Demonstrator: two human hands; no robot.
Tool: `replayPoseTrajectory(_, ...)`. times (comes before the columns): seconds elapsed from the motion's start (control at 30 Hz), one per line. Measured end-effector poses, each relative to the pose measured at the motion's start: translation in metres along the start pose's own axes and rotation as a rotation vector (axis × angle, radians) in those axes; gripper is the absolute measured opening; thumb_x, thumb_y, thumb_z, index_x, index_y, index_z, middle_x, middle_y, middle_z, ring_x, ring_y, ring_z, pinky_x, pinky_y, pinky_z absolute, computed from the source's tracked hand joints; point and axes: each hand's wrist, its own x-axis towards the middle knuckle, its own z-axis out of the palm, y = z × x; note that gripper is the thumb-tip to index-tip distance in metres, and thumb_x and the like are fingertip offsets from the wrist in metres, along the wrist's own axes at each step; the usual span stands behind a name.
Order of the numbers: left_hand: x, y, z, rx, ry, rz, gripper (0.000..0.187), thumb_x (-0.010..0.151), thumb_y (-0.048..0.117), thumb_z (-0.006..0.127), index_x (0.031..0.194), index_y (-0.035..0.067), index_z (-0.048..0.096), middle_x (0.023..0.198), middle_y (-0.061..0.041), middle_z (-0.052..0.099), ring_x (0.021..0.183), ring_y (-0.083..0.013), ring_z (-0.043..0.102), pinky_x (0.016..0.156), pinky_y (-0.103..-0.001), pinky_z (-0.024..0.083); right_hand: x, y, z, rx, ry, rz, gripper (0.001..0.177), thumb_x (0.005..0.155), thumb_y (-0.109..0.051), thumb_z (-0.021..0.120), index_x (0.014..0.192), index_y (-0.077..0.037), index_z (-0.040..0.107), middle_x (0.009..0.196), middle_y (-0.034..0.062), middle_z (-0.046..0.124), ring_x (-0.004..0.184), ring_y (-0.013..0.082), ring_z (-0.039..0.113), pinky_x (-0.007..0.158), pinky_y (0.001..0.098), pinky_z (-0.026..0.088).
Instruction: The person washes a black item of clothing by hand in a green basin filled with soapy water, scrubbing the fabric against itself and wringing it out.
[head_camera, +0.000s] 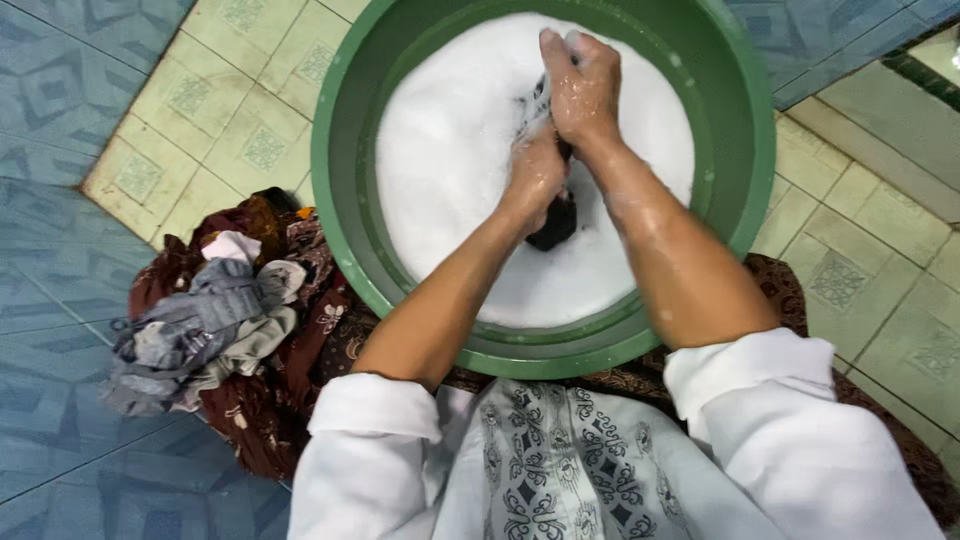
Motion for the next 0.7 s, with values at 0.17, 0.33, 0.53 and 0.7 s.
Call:
replayPoseTrajectory(0.17, -0.004, 0.064, -0.015, -0.457, 0.04, -0.125, 0.036, 0.101, 0.034, 0.049, 0.107, 0.001, 0.062, 0.087, -0.006, 0.068, 0.075, -0.0165, 0.065, 0.068, -0.034, 0.057, -0.026, 0.007, 0.001, -0.063, -0.196, -0.465, 0.081, 0.111, -0.07, 0.032, 0.152, 0.0, 0.032, 0.139, 0.0253, 0.057, 0.113, 0.0333, 0.063, 0.101, 0.0475, 0.046)
replayPoseTrajectory(0.33, 0.005, 0.08, -0.04, -0.207, 0.085, 0.181, 0.025, 0.097, 0.018, 0.066, 0.108, -0.004, 0.063, 0.092, -0.007, 0.07, 0.081, -0.0181, 0.068, 0.075, -0.037, 0.058, -0.025, 0.026, 0.032, 0.364, -0.19, -0.018, 0.096, 0.105, -0.079, 0.031, 0.164, -0.004, 0.021, 0.146, 0.0214, 0.055, 0.129, 0.0268, 0.057, 0.112, 0.0432, 0.044)
replayPoseTrajectory(0.53, -0.001, 0.04, -0.04, -0.341, -0.291, -0.019, 0.046, 0.108, 0.042, 0.059, 0.102, -0.004, 0.065, 0.077, -0.012, 0.068, 0.058, -0.0217, 0.066, 0.05, -0.037, 0.058, 0.007, 0.019, -0.008, 1.032, -0.492, 0.402, 0.089, 0.086, -0.073, 0.048, 0.148, -0.012, 0.032, 0.118, 0.0235, 0.065, 0.076, 0.0211, 0.066, 0.068, 0.0381, 0.052)
replayPoseTrajectory(0.7, 0.026, -0.005, -0.037, -0.041, 0.059, -0.163, 0.042, 0.101, 0.04, 0.053, 0.11, 0.0, 0.06, 0.085, -0.013, 0.065, 0.063, -0.0223, 0.064, 0.048, -0.037, 0.054, 0.005, 0.024, 0.006, 0.668, -0.228, 0.066, 0.058, 0.095, -0.044, 0.076, 0.128, 0.002, 0.064, 0.106, 0.0084, 0.066, 0.09, 0.0162, 0.067, 0.084, 0.0366, 0.059)
